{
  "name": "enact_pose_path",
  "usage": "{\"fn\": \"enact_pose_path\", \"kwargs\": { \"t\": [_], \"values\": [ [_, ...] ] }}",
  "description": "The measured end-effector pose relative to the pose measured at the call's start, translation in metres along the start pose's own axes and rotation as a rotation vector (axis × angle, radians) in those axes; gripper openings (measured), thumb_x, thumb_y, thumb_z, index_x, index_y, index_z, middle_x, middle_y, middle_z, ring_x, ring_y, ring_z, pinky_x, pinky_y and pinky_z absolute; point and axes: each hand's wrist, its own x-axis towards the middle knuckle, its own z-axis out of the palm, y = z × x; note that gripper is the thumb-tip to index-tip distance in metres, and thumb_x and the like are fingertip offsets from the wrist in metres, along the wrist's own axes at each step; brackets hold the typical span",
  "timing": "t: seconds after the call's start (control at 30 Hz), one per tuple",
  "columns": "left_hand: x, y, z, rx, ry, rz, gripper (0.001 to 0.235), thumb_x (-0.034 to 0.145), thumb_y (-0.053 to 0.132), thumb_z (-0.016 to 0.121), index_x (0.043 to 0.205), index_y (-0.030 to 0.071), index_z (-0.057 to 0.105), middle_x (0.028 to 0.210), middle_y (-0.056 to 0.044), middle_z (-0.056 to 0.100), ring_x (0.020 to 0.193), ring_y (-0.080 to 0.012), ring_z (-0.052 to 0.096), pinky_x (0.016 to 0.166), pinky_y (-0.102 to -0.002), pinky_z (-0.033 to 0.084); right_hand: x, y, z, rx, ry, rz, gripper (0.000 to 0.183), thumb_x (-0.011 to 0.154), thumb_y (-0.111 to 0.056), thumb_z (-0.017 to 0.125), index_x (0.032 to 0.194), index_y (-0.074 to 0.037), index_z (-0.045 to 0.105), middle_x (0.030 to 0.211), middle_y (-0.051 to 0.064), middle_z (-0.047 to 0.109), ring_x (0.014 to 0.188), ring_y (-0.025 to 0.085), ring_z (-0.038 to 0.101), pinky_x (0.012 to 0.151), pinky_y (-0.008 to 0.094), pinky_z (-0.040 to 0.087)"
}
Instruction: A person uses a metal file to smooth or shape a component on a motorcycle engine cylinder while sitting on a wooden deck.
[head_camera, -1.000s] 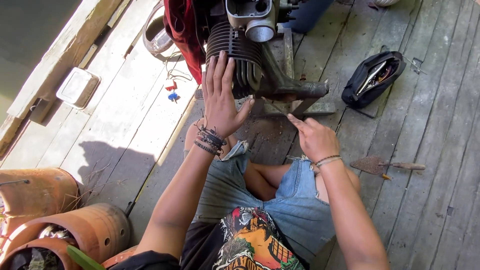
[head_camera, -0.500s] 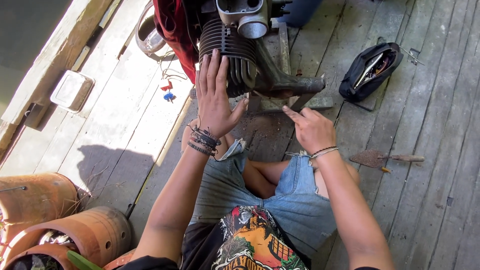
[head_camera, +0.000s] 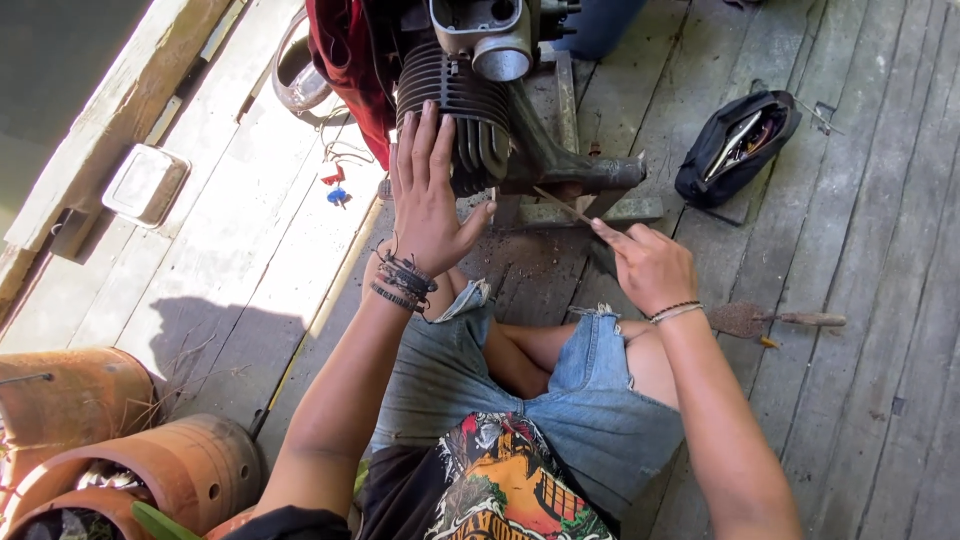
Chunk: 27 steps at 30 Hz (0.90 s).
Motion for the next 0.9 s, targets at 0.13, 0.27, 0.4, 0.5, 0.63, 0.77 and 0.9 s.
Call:
{"fn": "enact_pose_path", "kwargs": {
  "t": [0.13, 0.27, 0.4, 0.5, 0.63, 0.77, 0.9],
  "values": [
    [-0.001, 0.0, -0.003, 0.011, -0.008, 0.008, 0.1, 0.089, 0.049, 0.074, 0.165, 0.011, 0.022, 0.172, -0.015, 0.012, 0.159, -0.0387, 0.006, 0.127, -0.058, 0.005, 0.019, -0.017, 0.007, 0.051, -0.001, -0.008, 0.051, 0.096, -0.019, 0.055, 0.138, -0.045, 0.066, 0.077, 0.0, 0.06, 0.071, 0.022, 0.066, 0.063, 0.034, 0.056],
    [0.0, -0.002, -0.006, 0.026, -0.037, 0.024, 0.1, 0.088, 0.048, 0.073, 0.165, 0.011, 0.021, 0.171, -0.016, 0.012, 0.158, -0.0398, 0.006, 0.125, -0.058, 0.004, 0.019, -0.019, 0.005, 0.09, -0.001, 0.006, 0.049, 0.094, -0.022, 0.056, 0.136, -0.046, 0.065, 0.079, 0.002, 0.061, 0.074, 0.024, 0.068, 0.065, 0.035, 0.058],
    [0.001, 0.001, -0.003, 0.017, -0.031, 0.004, 0.101, 0.086, 0.047, 0.074, 0.164, 0.009, 0.021, 0.17, -0.017, 0.013, 0.156, -0.042, 0.006, 0.124, -0.059, 0.003, 0.017, -0.017, -0.003, 0.114, -0.038, 0.053, 0.041, 0.094, -0.024, 0.058, 0.127, -0.043, 0.072, 0.078, 0.003, 0.062, 0.072, 0.025, 0.067, 0.063, 0.035, 0.057],
    [0.0, -0.003, 0.0, 0.028, -0.036, 0.002, 0.102, 0.087, 0.05, 0.072, 0.164, 0.009, 0.021, 0.17, -0.018, 0.011, 0.156, -0.0419, 0.006, 0.124, -0.059, 0.004, 0.032, -0.031, 0.011, 0.138, -0.044, 0.019, 0.048, 0.093, -0.024, 0.054, 0.135, -0.044, 0.065, 0.079, 0.001, 0.06, 0.075, 0.024, 0.068, 0.067, 0.038, 0.059],
    [0.0, -0.002, -0.008, 0.046, -0.063, 0.006, 0.101, 0.086, 0.049, 0.073, 0.164, 0.01, 0.021, 0.17, -0.017, 0.013, 0.157, -0.0408, 0.007, 0.124, -0.058, 0.005, 0.038, -0.033, -0.002, 0.184, -0.05, 0.011, 0.039, 0.092, -0.022, 0.057, 0.125, -0.035, 0.074, 0.082, 0.006, 0.063, 0.076, 0.03, 0.068, 0.065, 0.042, 0.058],
    [0.002, -0.003, -0.007, 0.043, -0.063, 0.014, 0.103, 0.084, 0.045, 0.076, 0.163, 0.009, 0.022, 0.17, -0.017, 0.013, 0.156, -0.0414, 0.007, 0.124, -0.059, 0.005, 0.026, -0.02, -0.012, 0.151, -0.119, 0.051, 0.044, 0.094, -0.025, 0.055, 0.13, -0.044, 0.069, 0.079, 0.003, 0.061, 0.076, 0.027, 0.069, 0.066, 0.039, 0.058],
    [0.002, -0.002, -0.005, 0.031, -0.041, 0.014, 0.101, 0.085, 0.047, 0.074, 0.163, 0.009, 0.022, 0.17, -0.017, 0.014, 0.156, -0.0411, 0.007, 0.124, -0.058, 0.005, 0.028, -0.028, -0.02, 0.192, -0.146, 0.098, 0.036, 0.093, -0.024, 0.059, 0.123, -0.036, 0.075, 0.078, 0.004, 0.064, 0.074, 0.029, 0.069, 0.063, 0.038, 0.057]
  ]
}}
